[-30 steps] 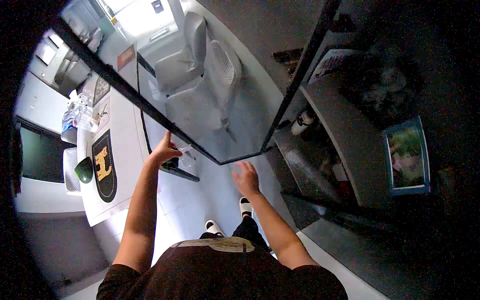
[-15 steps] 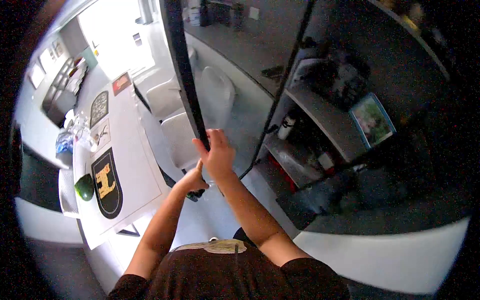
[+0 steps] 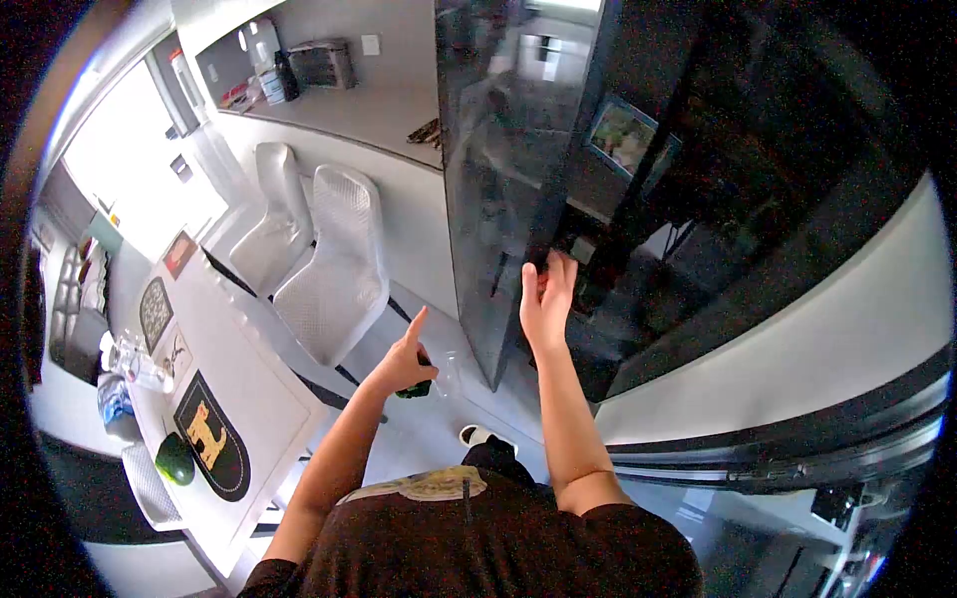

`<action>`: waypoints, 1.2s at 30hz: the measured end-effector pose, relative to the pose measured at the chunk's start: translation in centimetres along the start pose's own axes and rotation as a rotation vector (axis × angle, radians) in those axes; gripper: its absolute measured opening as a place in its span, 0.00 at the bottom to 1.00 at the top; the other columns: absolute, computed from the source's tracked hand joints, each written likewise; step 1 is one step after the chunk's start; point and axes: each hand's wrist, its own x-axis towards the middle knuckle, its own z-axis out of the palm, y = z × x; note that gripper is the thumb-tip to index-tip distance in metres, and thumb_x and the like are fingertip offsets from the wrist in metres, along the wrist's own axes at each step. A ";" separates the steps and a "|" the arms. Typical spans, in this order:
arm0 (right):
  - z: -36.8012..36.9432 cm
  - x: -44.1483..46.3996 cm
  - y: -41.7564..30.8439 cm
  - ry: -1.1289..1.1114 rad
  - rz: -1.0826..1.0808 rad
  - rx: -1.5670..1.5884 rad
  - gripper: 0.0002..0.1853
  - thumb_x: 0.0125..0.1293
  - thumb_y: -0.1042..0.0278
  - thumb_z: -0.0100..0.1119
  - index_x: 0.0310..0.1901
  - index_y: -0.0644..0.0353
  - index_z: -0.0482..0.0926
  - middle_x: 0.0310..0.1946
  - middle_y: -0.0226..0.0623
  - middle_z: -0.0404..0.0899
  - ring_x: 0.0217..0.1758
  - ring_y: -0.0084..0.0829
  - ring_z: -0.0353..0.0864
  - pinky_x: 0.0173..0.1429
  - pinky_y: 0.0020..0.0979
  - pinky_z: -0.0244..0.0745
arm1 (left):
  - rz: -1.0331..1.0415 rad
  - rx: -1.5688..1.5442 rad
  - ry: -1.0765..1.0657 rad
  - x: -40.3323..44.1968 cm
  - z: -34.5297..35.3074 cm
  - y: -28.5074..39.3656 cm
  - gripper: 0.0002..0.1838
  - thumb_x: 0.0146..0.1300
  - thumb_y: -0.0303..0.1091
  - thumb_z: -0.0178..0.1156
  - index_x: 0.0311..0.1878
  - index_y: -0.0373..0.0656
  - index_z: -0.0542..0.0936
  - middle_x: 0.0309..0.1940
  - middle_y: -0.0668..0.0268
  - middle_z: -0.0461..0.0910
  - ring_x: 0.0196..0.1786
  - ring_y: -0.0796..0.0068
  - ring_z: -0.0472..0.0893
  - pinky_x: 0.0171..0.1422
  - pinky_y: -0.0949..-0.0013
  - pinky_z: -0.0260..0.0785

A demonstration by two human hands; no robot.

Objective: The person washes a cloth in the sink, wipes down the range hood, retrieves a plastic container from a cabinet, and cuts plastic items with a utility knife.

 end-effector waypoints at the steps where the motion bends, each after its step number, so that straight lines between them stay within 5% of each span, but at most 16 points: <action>1: -0.4 0.4 0.3 0.028 0.029 0.017 0.18 0.65 0.68 0.57 0.53 0.69 0.71 0.44 0.49 0.69 0.38 0.43 0.73 0.41 0.35 0.70 | 0.007 0.009 -0.007 0.3 0.0 0.4 0.59 0.40 0.28 0.67 0.75 0.46 0.41 0.29 0.54 0.79 0.37 0.57 0.80 0.46 0.63 0.72; 9: 0.1 2.2 3.6 0.149 -0.115 -0.182 0.23 0.65 0.64 0.60 0.57 0.68 0.68 0.40 0.46 0.68 0.33 0.42 0.69 0.41 0.35 0.70 | 0.230 -0.348 0.294 1.7 -1.6 5.1 0.52 0.50 0.22 0.63 0.74 0.47 0.43 0.25 0.67 0.76 0.31 0.77 0.76 0.43 0.73 0.69; 11: 0.0 2.4 3.6 0.227 -0.147 -0.264 0.23 0.63 0.65 0.62 0.55 0.68 0.67 0.38 0.45 0.67 0.36 0.43 0.72 0.39 0.37 0.70 | 0.219 -0.483 0.321 1.5 -2.4 6.2 0.44 0.53 0.21 0.61 0.72 0.46 0.50 0.25 0.69 0.76 0.31 0.79 0.75 0.43 0.74 0.67; 13: -0.4 3.0 3.5 0.255 -0.092 -0.210 0.18 0.64 0.65 0.62 0.49 0.65 0.67 0.38 0.41 0.67 0.33 0.37 0.73 0.36 0.34 0.70 | 0.311 -0.501 0.380 1.6 -3.2 6.4 0.34 0.54 0.20 0.60 0.65 0.44 0.59 0.25 0.70 0.75 0.30 0.80 0.74 0.41 0.75 0.67; 14: -0.7 3.3 3.5 0.244 -0.067 -0.213 0.17 0.64 0.65 0.61 0.48 0.64 0.68 0.38 0.41 0.68 0.33 0.36 0.73 0.35 0.33 0.70 | 0.338 -0.592 0.412 1.2 -3.7 7.6 0.19 0.55 0.20 0.59 0.51 0.41 0.69 0.27 0.69 0.76 0.31 0.81 0.74 0.40 0.75 0.67; 18: -1.0 4.8 5.4 0.269 -0.074 -0.231 0.13 0.66 0.66 0.59 0.44 0.63 0.69 0.37 0.39 0.68 0.32 0.34 0.75 0.34 0.31 0.72 | 0.284 -0.499 0.454 0.9 -5.2 8.1 0.03 0.57 0.20 0.57 0.35 0.37 0.76 0.34 0.65 0.79 0.40 0.77 0.78 0.49 0.72 0.69; 32: -1.5 8.2 8.2 0.379 0.087 -0.233 0.10 0.64 0.65 0.62 0.36 0.60 0.73 0.23 0.32 0.73 0.21 0.28 0.71 0.26 0.28 0.69 | 0.350 -0.634 0.510 5.9 -5.2 11.6 0.06 0.58 0.18 0.57 0.38 0.34 0.80 0.37 0.64 0.81 0.42 0.76 0.80 0.50 0.74 0.70; 34: -0.4 8.5 5.9 0.428 -0.099 -0.090 0.08 0.63 0.69 0.62 0.34 0.60 0.73 0.23 0.32 0.73 0.22 0.26 0.69 0.26 0.26 0.65 | 0.358 -0.648 0.536 6.5 -5.0 11.4 0.06 0.58 0.18 0.58 0.38 0.34 0.80 0.38 0.64 0.81 0.42 0.76 0.80 0.50 0.74 0.70; 36: 1.5 7.3 3.4 0.195 -0.200 0.094 0.09 0.61 0.71 0.64 0.37 0.61 0.74 0.28 0.32 0.74 0.26 0.25 0.69 0.29 0.23 0.63 | 0.351 -0.721 0.552 6.7 -4.9 11.0 0.05 0.57 0.19 0.60 0.37 0.34 0.82 0.39 0.64 0.81 0.42 0.76 0.79 0.50 0.73 0.70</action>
